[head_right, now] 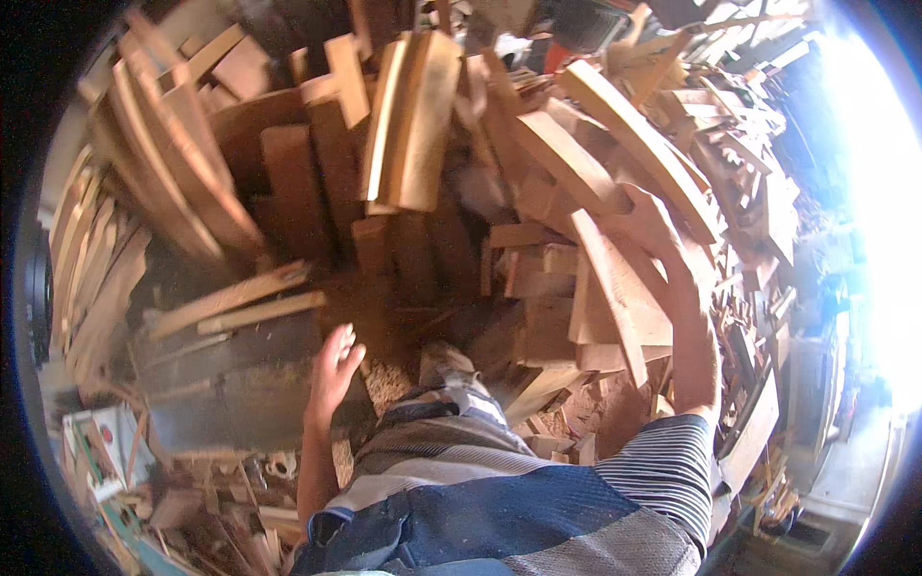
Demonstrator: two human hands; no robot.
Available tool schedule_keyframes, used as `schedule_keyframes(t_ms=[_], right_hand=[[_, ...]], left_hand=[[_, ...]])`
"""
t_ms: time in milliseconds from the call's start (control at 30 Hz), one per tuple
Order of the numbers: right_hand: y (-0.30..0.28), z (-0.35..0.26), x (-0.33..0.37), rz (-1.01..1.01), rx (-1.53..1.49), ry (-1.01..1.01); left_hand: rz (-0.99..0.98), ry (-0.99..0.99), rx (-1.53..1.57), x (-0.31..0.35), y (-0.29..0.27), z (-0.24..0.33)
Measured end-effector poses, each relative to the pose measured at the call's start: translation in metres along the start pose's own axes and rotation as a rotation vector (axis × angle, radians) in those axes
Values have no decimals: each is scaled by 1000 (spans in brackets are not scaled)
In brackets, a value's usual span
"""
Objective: The person shapes wood planks by passing them through a jointer machine multiple times to smooth the edges.
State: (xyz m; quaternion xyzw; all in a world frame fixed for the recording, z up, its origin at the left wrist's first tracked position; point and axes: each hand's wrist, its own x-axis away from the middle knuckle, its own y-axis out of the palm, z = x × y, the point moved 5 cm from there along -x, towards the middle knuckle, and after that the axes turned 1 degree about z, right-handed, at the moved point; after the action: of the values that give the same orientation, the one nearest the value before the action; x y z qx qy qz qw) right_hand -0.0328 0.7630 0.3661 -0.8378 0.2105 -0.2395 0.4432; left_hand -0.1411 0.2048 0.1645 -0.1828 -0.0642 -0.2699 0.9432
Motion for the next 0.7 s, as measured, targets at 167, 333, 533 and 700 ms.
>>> schedule_keyframes(t_ms=[167, 333, 533, 700], right_hand=[[143, -137, 29, -546, -481, -286], [293, -277, 116, -1017, -535, -510], [406, -362, 193, -1326, -408, -665], [454, -375, 220, -1471, -433, -612]], left_hand=[[165, 57, 553, 0, -37, 38], [614, 109, 594, 46, -152, 52], [1093, 186, 674, 149, -249, 2], [1298, -87, 593, 200, -271, -51]])
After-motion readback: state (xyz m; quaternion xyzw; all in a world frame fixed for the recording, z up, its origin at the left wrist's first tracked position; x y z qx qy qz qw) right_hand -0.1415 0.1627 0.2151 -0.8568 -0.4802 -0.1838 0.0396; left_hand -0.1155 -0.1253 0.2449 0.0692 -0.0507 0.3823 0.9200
